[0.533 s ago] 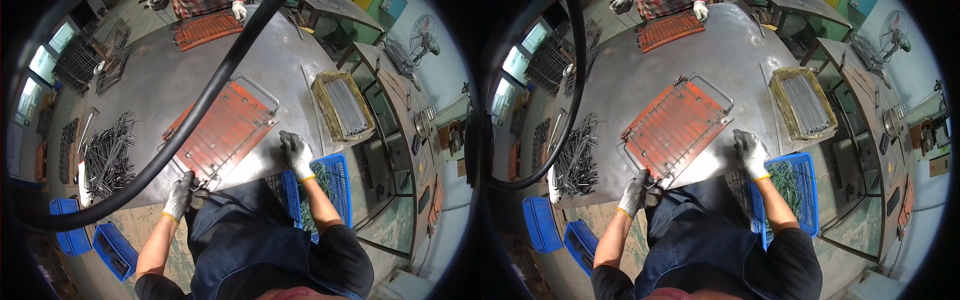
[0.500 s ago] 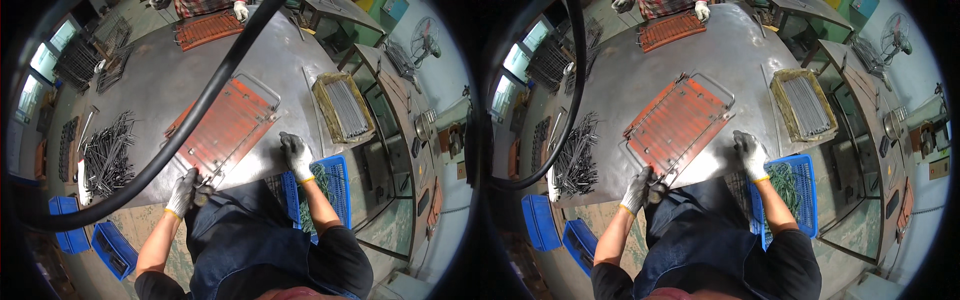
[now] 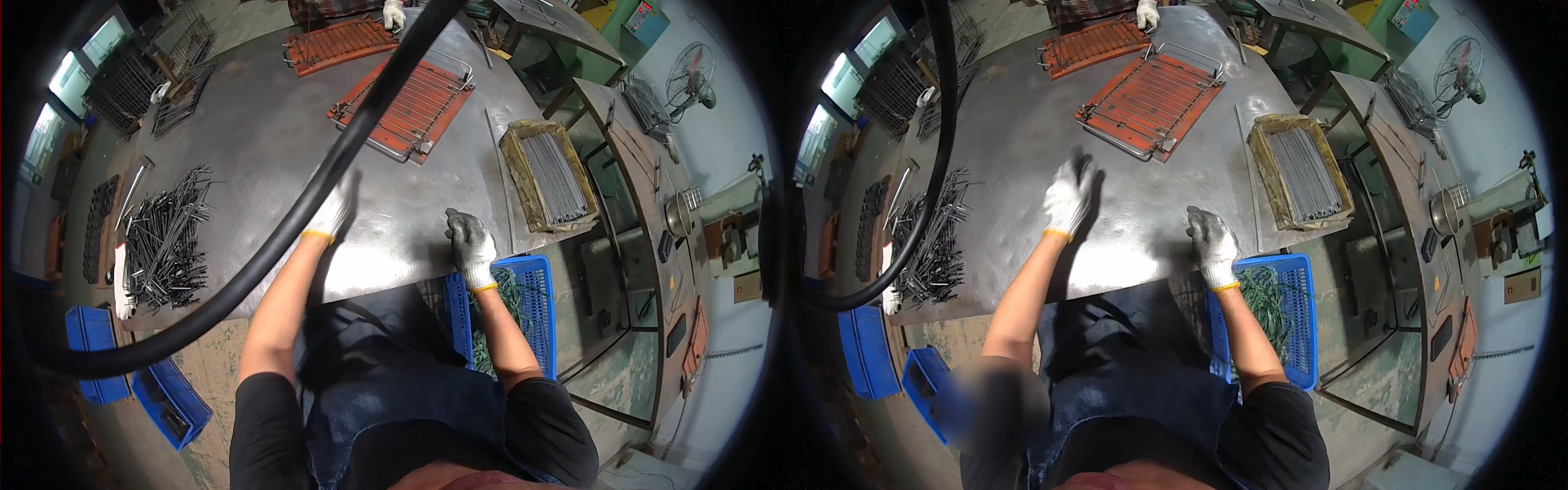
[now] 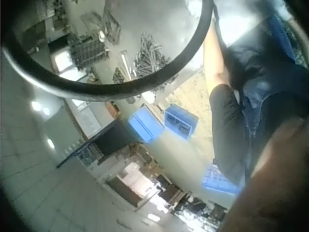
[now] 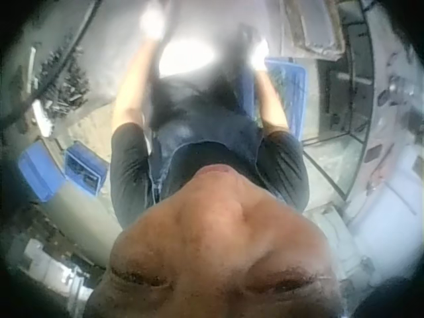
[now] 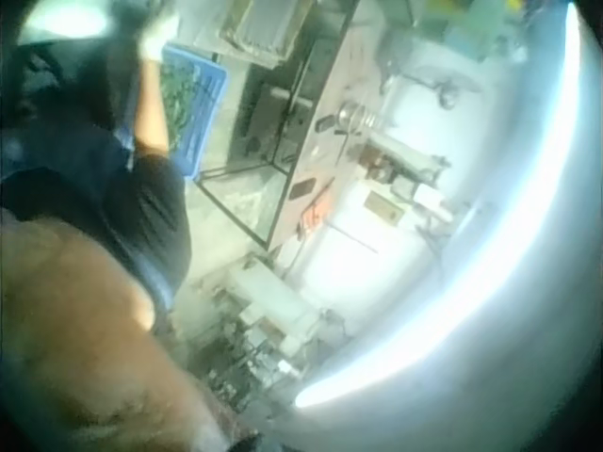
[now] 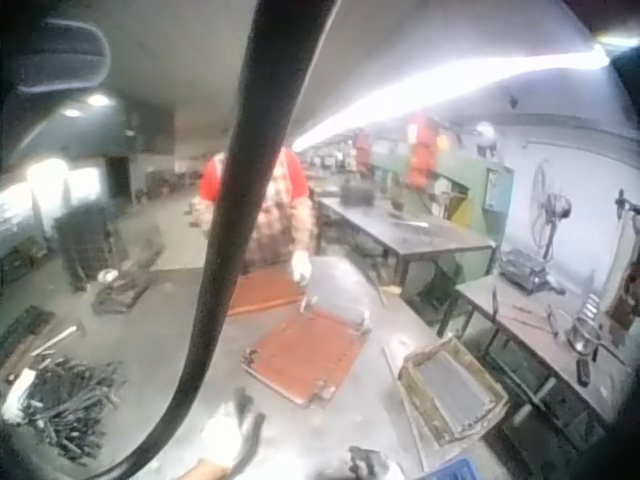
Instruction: Placing individual metal rods into a rectangular metal frame on a workbench.
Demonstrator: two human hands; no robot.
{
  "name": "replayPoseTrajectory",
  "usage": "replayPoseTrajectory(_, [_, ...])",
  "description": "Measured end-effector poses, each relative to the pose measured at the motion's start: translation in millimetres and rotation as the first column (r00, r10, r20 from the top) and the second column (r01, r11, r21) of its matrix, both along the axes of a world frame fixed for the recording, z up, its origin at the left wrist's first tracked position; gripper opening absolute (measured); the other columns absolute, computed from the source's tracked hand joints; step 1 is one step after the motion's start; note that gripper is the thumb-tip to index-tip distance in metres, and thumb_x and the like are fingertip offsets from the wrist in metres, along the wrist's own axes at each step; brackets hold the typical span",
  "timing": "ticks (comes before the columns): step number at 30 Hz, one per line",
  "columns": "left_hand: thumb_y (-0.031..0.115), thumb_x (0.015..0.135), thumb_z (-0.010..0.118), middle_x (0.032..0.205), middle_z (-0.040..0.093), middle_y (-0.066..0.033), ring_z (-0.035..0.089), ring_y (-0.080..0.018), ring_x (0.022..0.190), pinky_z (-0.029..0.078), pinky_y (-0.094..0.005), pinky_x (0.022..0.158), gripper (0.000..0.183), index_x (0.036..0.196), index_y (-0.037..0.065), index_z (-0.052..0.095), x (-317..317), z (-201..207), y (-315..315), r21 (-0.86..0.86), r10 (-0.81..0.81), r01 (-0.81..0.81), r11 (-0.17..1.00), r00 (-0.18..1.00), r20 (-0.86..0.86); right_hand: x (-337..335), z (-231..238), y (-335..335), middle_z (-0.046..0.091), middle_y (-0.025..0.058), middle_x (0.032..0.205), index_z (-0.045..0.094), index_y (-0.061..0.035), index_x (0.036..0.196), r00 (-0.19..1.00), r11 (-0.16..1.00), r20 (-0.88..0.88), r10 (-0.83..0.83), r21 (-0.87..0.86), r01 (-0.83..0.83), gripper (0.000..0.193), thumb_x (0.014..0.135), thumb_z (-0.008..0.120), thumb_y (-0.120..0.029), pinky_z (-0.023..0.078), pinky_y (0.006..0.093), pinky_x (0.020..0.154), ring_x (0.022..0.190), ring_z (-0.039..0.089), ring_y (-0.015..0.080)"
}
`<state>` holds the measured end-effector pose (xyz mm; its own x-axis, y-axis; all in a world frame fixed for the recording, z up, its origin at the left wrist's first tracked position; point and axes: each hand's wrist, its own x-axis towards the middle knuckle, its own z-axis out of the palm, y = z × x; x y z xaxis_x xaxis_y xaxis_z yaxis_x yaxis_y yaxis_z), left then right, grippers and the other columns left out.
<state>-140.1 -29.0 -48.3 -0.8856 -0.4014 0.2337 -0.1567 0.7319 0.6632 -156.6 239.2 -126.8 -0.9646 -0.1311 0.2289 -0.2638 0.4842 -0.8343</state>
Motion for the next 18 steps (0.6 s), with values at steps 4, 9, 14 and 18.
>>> replayPoseTrajectory(4, [0.026, 0.089, 0.054, 0.12, 0.056, -0.0152, 0.054, -0.0349, 0.108, 0.045, -0.0431, 0.089, 0.037, 0.12, 0.006, 0.054, 44, -41, -36, -0.422, -0.08, 0.04, 0.906, 0.994, -0.079, 4, 4, -1, 0.067, 0.0108, 0.096, 0.066, -0.0075, 0.108, 1.0, 0.992, 0.02, 0.017, -0.123, -0.014, 0.02, 0.091, 0.058, -0.014, 0.052, 0.0301, 0.067, 0.071, 0.068, 0.0167])
replayPoseTrajectory(9, [0.02, 0.086, 0.056, 0.12, 0.053, -0.0154, 0.053, -0.0352, 0.105, 0.046, -0.0441, 0.088, 0.033, 0.115, 0.007, 0.056, 44, -31, -22, -0.387, -0.082, 0.065, 0.92, 0.996, -0.028, -4, 14, 5, 0.068, 0.0091, 0.095, 0.066, -0.0083, 0.108, 0.998, 0.993, 0.042, 0.05, 0.107, -0.054, 0.02, 0.092, 0.055, -0.015, 0.052, 0.0288, 0.066, 0.07, 0.067, 0.0165])
replayPoseTrajectory(14, [0.021, 0.086, 0.056, 0.123, 0.053, -0.0158, 0.053, -0.036, 0.108, 0.045, -0.0441, 0.09, 0.033, 0.116, 0.007, 0.057, 27, -41, -33, -0.438, -0.084, 0.031, 0.898, 0.991, -0.102, -38, 48, 6, 0.069, 0.0073, 0.093, 0.064, -0.0079, 0.108, 0.959, 0.94, 0.081, 0.271, 0.191, -0.282, 0.022, 0.092, 0.052, -0.018, 0.05, 0.0286, 0.063, 0.065, 0.066, 0.0149])
replayPoseTrajectory(18, [0.021, 0.088, 0.054, 0.126, 0.053, -0.0166, 0.051, -0.037, 0.114, 0.043, -0.0439, 0.095, 0.034, 0.119, 0.007, 0.057, 18, -44, -37, -0.492, -0.065, -0.014, 0.871, 0.987, -0.144, -98, 80, -19, 0.071, 0.008, 0.088, 0.061, -0.0065, 0.111, 0.952, 0.986, 0.28, 0.126, 0.073, -0.152, 0.029, 0.093, 0.047, -0.024, 0.048, 0.0286, 0.059, 0.058, 0.061, 0.0123])
